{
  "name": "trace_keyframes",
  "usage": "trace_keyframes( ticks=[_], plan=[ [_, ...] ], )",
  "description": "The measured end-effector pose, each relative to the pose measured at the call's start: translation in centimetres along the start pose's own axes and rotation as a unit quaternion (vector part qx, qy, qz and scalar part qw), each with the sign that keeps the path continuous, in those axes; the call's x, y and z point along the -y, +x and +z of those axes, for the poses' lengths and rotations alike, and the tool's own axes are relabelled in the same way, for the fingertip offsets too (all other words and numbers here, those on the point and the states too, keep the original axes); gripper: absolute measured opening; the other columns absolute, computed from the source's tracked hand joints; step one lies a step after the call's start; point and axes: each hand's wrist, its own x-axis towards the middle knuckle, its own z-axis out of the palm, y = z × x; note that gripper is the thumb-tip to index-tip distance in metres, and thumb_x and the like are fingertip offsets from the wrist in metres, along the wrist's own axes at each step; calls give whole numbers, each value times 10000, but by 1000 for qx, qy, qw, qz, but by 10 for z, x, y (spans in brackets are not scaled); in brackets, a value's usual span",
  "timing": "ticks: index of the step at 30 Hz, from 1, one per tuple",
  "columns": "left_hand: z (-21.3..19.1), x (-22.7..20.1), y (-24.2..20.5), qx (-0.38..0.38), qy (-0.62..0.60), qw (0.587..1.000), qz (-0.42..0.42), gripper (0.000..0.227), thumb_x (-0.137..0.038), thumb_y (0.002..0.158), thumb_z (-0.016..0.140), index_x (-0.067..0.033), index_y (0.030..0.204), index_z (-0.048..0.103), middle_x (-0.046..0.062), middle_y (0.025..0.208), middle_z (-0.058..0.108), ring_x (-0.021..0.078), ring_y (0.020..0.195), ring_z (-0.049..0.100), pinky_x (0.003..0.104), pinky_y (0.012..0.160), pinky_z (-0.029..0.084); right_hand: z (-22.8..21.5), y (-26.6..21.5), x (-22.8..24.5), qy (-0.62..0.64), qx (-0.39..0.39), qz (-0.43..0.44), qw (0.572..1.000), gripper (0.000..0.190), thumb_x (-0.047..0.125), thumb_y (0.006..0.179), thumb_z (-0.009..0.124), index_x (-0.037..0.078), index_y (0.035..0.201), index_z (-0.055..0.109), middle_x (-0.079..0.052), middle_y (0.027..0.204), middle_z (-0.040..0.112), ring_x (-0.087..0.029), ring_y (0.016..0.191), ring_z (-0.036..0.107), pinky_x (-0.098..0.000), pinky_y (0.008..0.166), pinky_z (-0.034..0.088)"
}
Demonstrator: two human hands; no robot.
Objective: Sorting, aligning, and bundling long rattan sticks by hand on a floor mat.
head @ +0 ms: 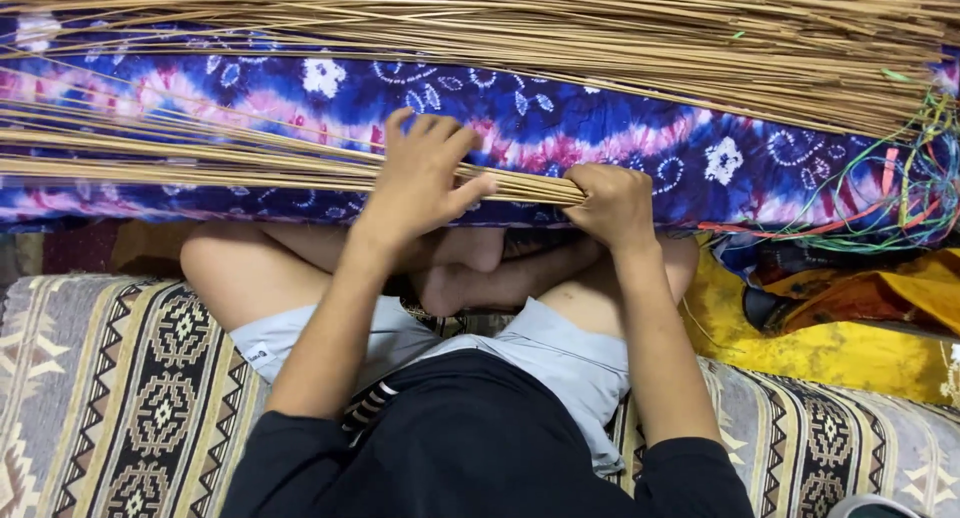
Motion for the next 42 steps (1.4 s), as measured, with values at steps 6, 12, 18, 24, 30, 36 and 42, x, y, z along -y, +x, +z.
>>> trace_keyframes(
  ticks=[6, 12, 18, 24, 30, 36, 42],
  plan=[
    [-33, 44, -46, 125, 139, 981, -53, 601, -389, 593, 943, -99, 1047, 675, 130, 915, 690, 380, 923, 674, 515, 797, 478, 10, -7, -8, -25, -8, -18, 999, 166, 296, 775, 822, 290, 769, 656, 38, 622, 587, -207, 600, 667, -315, 559, 522],
    [3, 107, -75, -25, 211, 975, -65, 451, -522, 679, 881, -158, 770, 630, 49, 673, 609, 307, 707, 657, 440, 662, 448, 6, -5, 0, -31, -19, -14, 999, 164, 290, 797, 812, 294, 765, 651, 43, 619, 578, -202, 592, 664, -302, 556, 526],
    [23, 98, -70, -210, 253, 944, -7, 296, -371, 718, 752, -184, 662, 530, 20, 605, 473, 247, 582, 542, 395, 586, 418, 1, -6, 2, -95, 19, 17, 995, 202, 359, 789, 818, 299, 779, 625, 54, 644, 592, -192, 646, 681, -314, 601, 541],
    [31, 102, -72, -250, 255, 934, 5, 413, -423, 927, 686, -200, 633, 501, 4, 577, 444, 235, 547, 516, 371, 554, 387, -54, 29, 60, -229, 155, -22, 961, 249, 467, 732, 770, 228, 763, 708, 1, 695, 702, -242, 783, 723, -375, 742, 522],
    [3, 73, -61, -250, 257, 933, -15, 419, -394, 981, 638, -187, 639, 516, 22, 581, 461, 244, 564, 530, 368, 565, 401, -31, 36, 56, -166, 189, 45, 967, 183, 405, 760, 741, 250, 848, 699, -34, 658, 674, -360, 703, 725, -472, 657, 568],
    [-32, 111, -84, -158, 267, 948, -67, 290, -258, 688, 880, -122, 656, 626, 73, 561, 550, 330, 583, 621, 454, 551, 434, -26, 20, -11, -231, 4, -49, 972, 250, 378, 785, 759, 308, 732, 525, 89, 587, 510, -166, 607, 638, -286, 592, 507],
    [-18, 131, -99, -207, 311, 924, -82, 312, -316, 726, 807, -172, 603, 558, 31, 504, 452, 272, 533, 541, 416, 601, 427, -27, 19, 3, -190, 8, -25, 981, 249, 362, 690, 796, 300, 715, 556, 55, 599, 527, -190, 632, 659, -311, 599, 517]
  ],
)
